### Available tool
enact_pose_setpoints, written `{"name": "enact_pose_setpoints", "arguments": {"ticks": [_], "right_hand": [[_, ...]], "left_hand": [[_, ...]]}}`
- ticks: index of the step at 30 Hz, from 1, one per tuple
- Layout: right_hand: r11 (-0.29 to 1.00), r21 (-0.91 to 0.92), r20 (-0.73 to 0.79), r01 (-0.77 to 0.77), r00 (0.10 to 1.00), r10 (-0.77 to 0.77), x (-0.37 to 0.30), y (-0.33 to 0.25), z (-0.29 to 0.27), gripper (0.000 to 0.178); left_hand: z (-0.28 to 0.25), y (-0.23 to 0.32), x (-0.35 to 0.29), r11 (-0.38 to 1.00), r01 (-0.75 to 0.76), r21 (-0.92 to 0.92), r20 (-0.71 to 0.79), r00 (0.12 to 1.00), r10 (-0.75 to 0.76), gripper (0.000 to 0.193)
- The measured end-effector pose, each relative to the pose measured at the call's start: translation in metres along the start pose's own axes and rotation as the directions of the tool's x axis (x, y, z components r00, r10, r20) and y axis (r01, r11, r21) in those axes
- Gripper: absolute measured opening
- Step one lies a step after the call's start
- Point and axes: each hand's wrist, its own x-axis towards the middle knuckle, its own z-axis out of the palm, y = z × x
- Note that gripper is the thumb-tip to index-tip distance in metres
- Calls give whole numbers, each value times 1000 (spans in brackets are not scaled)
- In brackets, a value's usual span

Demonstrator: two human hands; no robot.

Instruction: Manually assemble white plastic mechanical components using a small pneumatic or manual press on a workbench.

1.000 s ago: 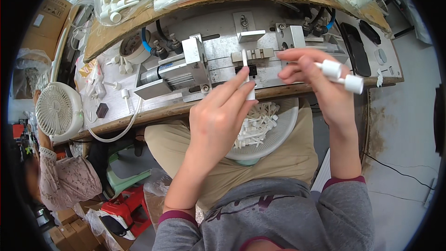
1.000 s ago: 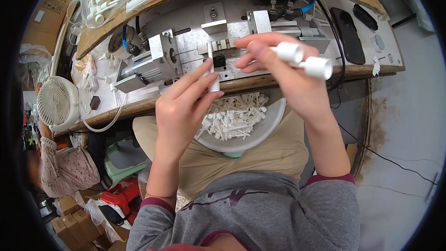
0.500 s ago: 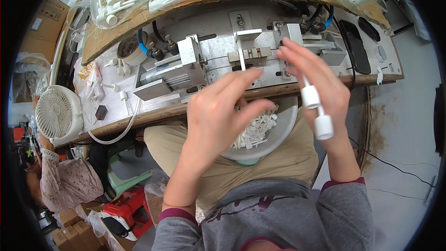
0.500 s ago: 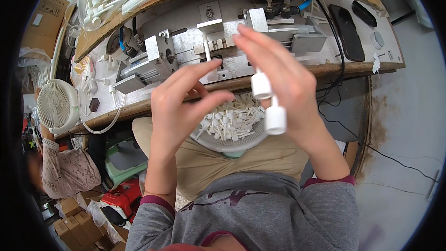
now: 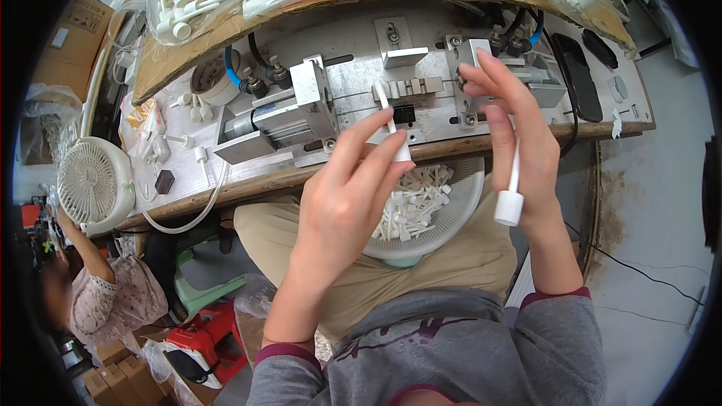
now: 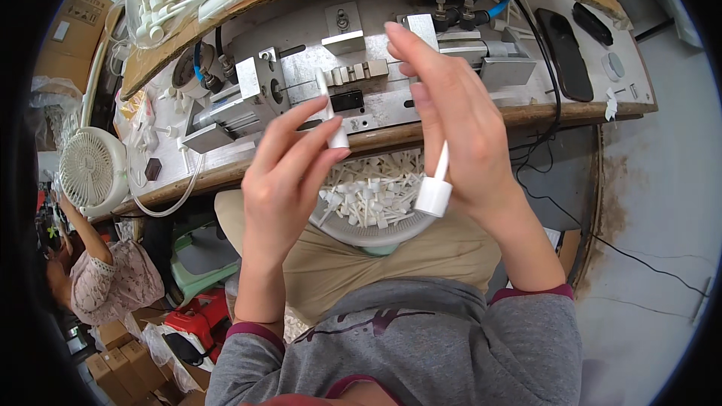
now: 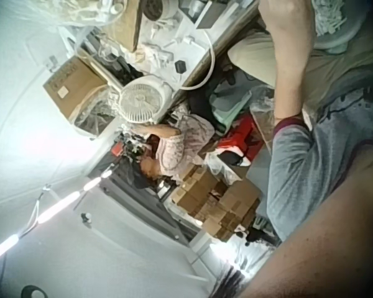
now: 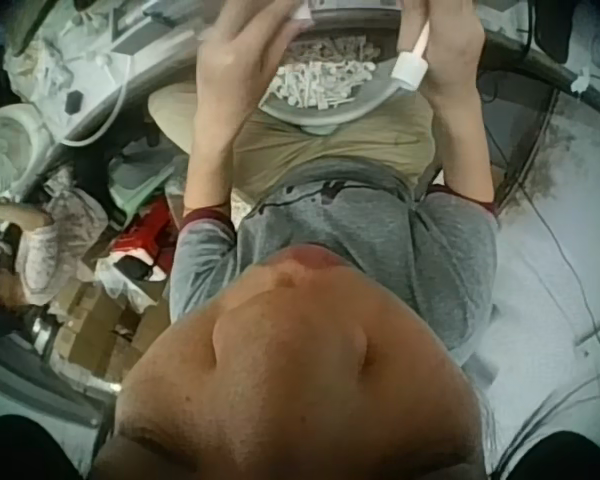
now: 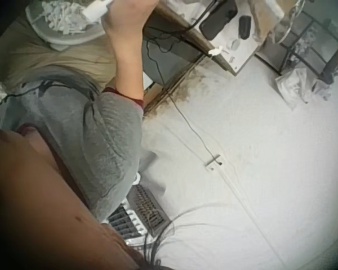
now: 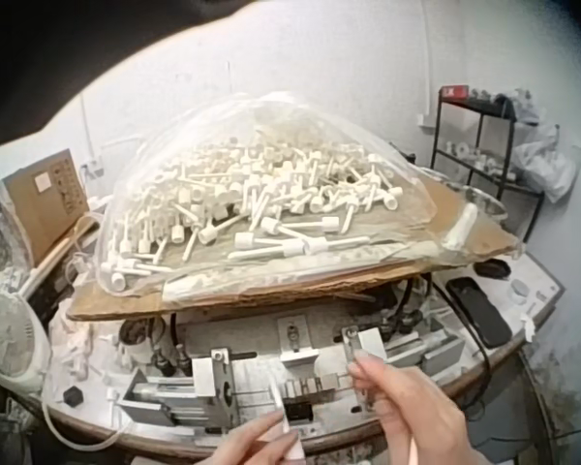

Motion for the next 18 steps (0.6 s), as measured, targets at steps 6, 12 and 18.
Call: {"name": "enact_pose_setpoints", "arguments": {"ticks": [6, 12, 18], "right_hand": [[989, -90, 50, 115, 993, -110, 3, 2, -4, 44], [983, -106, 21, 153, 988, -151, 3, 7, -5, 43], [862, -373, -20, 344, 926, -378, -1, 23, 12, 41]], "left_hand": [[5, -2, 17, 950, -88, 299, 157, 987, 42, 17], [15, -17, 3, 965, -168, 199, 129, 981, 144, 23], [1, -2, -10, 793, 98, -602, 116, 993, -35, 59]]}}
